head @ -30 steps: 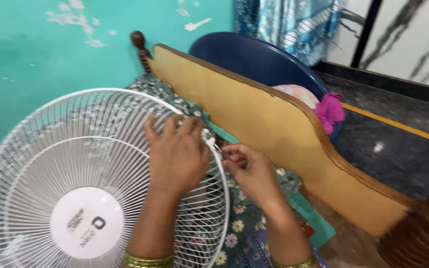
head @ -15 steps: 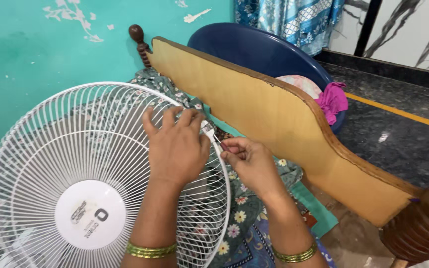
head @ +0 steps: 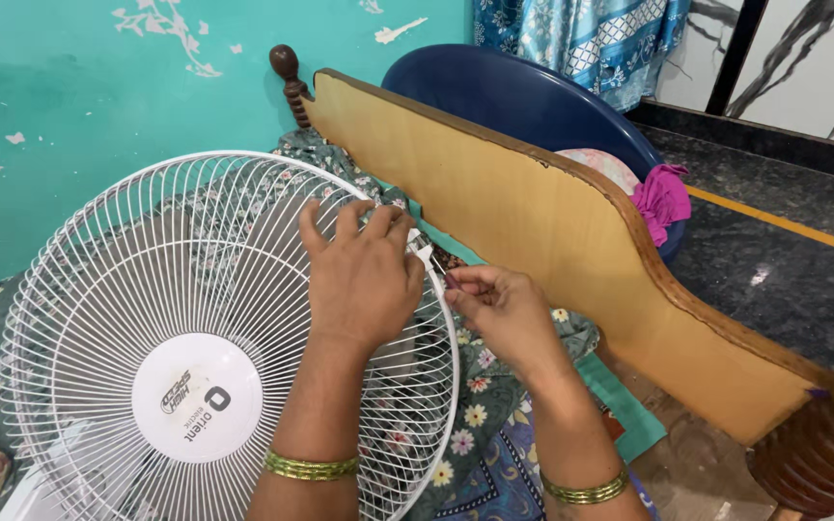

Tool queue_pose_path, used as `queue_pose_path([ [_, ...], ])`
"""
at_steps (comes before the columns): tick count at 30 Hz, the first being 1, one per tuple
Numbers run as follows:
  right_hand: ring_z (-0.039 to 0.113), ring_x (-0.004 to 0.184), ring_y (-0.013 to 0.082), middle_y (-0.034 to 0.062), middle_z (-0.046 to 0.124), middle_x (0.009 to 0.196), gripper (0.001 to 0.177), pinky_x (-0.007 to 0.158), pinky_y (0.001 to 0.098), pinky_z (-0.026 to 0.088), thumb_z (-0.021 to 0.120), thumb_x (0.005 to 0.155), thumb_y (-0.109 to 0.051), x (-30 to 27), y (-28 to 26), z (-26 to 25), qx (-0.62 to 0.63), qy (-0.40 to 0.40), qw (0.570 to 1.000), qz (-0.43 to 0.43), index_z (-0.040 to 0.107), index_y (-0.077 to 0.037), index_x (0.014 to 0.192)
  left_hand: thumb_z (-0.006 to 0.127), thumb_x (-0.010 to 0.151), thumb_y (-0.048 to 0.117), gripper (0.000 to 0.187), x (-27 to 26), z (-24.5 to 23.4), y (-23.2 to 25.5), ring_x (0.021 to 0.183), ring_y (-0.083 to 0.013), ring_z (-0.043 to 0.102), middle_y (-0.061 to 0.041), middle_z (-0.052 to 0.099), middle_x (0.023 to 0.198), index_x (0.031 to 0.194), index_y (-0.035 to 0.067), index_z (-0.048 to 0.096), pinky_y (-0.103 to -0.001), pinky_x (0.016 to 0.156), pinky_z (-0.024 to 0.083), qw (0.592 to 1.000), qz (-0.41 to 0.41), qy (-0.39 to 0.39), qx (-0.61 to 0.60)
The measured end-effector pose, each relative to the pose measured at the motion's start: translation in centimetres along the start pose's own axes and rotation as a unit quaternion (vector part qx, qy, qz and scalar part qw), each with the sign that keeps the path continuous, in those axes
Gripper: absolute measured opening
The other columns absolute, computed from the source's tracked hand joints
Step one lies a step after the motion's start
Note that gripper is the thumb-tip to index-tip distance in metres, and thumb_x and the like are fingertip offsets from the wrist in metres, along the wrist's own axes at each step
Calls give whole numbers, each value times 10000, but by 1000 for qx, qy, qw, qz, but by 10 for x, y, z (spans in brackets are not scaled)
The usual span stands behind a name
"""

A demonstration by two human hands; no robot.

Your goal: The person disassembles a white table fan by hand. They first remove the front wire grille, then detach the fan blades from the central hub, and finally remove the rear wire grille.

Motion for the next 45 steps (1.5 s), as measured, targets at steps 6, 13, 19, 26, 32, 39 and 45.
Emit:
queue_pose_path([
  [6,637,723,71,19,747,882,285,595,229,511,777,862,-99,1,1,-1,15,-12,1000,3,773,-12,1134,554,880,269,407,0,-1,0,1249,-241,520,-11,667,1231,1203,83,717,-646,1150,161,1000,2,6,6],
  [13,659,742,83,31,759,901,285,614,246,546,762,868,-93,0,1,2,1,-5,1000,11,771,-19,1144,567,873,272,404,0,-2,1,1244,-242,520,-10,668,1220,1198,85,717,-646,1150,162,1000,-2,0,-3],
  [19,685,768,87,32,762,912,284,645,250,576,750,870,-88,2,2,1,33,-9,999,22,765,-17,1145,567,875,262,392,0,-3,2,1247,-237,523,-5,671,1223,1193,92,722,-640,1158,168,1000,-2,6,-3],
  [26,623,726,106,56,750,884,296,623,256,517,774,875,-87,5,8,2,36,-10,999,8,782,13,1154,568,874,254,383,0,-2,1,1246,-240,524,-7,674,1228,1182,89,725,-642,1151,170,1000,0,11,-8],
  [32,691,772,100,38,786,917,278,659,248,552,759,852,-118,11,24,4,141,-32,983,113,775,-2,1105,576,871,271,404,-1,-2,2,1248,-248,525,-14,675,1225,1198,80,721,-645,1150,180,1000,-1,20,-4],
  [39,740,794,116,77,738,904,190,702,274,598,762,839,-8,-7,-12,7,-69,124,974,-179,771,27,1025,579,865,272,407,1,-2,2,1242,-261,525,-20,668,1238,1196,72,707,-656,1146,174,1000,-4,10,-7],
  [45,642,651,249,148,638,775,243,614,364,510,746,819,42,-31,-45,13,-239,179,918,-260,793,-33,1045,619,822,330,488,-3,-8,5,1196,-346,516,-89,656,1204,1284,226,734,-737,1087,156,997,23,55,-40],
])
Point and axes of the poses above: each hand's wrist, its own x-axis towards the middle knuckle, its own z-axis out of the palm, y = z × x, the point moved 5 cm from there along x, towards the middle knuckle
